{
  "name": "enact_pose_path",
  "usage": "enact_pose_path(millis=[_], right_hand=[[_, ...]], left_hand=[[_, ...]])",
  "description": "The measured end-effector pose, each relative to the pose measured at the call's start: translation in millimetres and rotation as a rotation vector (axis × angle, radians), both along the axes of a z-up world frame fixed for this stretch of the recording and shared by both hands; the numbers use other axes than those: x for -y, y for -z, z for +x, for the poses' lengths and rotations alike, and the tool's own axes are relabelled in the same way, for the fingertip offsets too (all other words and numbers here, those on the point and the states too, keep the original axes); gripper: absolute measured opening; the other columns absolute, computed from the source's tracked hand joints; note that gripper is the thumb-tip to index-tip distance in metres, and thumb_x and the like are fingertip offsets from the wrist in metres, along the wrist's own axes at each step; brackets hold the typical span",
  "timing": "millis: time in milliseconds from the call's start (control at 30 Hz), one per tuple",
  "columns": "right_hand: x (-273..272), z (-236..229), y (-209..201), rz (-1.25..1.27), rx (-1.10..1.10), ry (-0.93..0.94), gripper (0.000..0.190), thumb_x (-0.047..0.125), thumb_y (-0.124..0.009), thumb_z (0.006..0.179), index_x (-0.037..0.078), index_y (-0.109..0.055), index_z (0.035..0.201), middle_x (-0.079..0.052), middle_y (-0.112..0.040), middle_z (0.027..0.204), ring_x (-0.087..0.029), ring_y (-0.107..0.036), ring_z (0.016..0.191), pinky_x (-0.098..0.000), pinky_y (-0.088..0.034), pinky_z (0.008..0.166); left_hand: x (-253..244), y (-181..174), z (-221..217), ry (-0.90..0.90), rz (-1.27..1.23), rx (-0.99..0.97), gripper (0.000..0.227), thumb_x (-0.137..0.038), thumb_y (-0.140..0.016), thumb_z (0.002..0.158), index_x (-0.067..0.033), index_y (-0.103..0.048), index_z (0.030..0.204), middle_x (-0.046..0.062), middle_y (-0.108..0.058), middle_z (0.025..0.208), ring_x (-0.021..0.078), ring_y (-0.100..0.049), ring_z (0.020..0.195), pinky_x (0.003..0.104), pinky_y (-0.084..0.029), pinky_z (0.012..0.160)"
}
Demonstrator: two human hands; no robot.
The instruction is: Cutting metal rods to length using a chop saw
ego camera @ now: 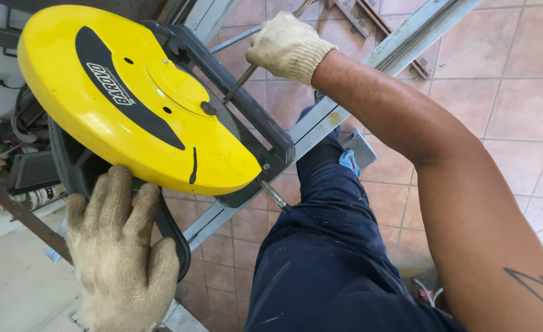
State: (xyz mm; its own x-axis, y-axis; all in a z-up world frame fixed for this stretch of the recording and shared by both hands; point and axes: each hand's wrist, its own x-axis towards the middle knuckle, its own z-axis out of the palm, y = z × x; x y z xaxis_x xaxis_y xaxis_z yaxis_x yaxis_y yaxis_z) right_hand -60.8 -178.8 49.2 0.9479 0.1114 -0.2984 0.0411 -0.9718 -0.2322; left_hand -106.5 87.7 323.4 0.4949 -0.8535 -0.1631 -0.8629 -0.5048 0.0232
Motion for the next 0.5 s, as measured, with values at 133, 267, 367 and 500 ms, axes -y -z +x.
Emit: enact_pose_path(millis=[133,267,367,500], right_hand=[[-0.1,-2.7,1.2,-0.091,0.037,-0.075,0.046,0.003,-0.082,0.082,0.009,-0.071,0.126,-0.018,-0.075,0.096,-0.042,-0.077,0.088,-0.0468,-0.068,0.050],[-0.9,-0.2,-1.8,-0.010,-0.030,0.013,0.029,0.009,-0.067,0.096,0.005,-0.071,0.124,-0.021,-0.075,0.102,-0.043,-0.076,0.092,-0.0479,-0.067,0.057],[-2.4,-1.2,-2.8,-0.004,-0.023,0.008,0.030,0.008,-0.068,0.095,0.003,-0.071,0.124,-0.021,-0.074,0.102,-0.042,-0.076,0.092,-0.0474,-0.067,0.057],[-3.8,-0.3,2.3,-0.015,-0.037,0.015,0.034,0.007,-0.073,0.092,0.007,-0.071,0.126,-0.019,-0.075,0.099,-0.040,-0.076,0.086,-0.0431,-0.066,0.049]], left_hand=[[-1.2,2.2,-3.5,0.010,-0.045,0.003,0.058,-0.016,-0.054,0.066,0.0079,-0.061,0.119,0.032,-0.056,0.120,0.0491,-0.053,0.103,0.058,-0.035,0.082],[0.4,2.6,-3.9,0.001,-0.028,-0.006,0.055,-0.018,-0.053,0.070,0.0066,-0.060,0.118,0.031,-0.056,0.118,0.0488,-0.052,0.102,0.056,-0.033,0.079],[0.1,2.4,-3.5,0.000,-0.023,-0.009,0.056,-0.019,-0.054,0.067,0.0064,-0.060,0.117,0.029,-0.054,0.113,0.0479,-0.050,0.097,0.056,-0.032,0.076],[-0.4,2.8,-4.3,-0.001,-0.030,0.009,0.056,-0.019,-0.054,0.069,0.0079,-0.062,0.118,0.032,-0.057,0.121,0.0499,-0.053,0.104,0.058,-0.036,0.082]])
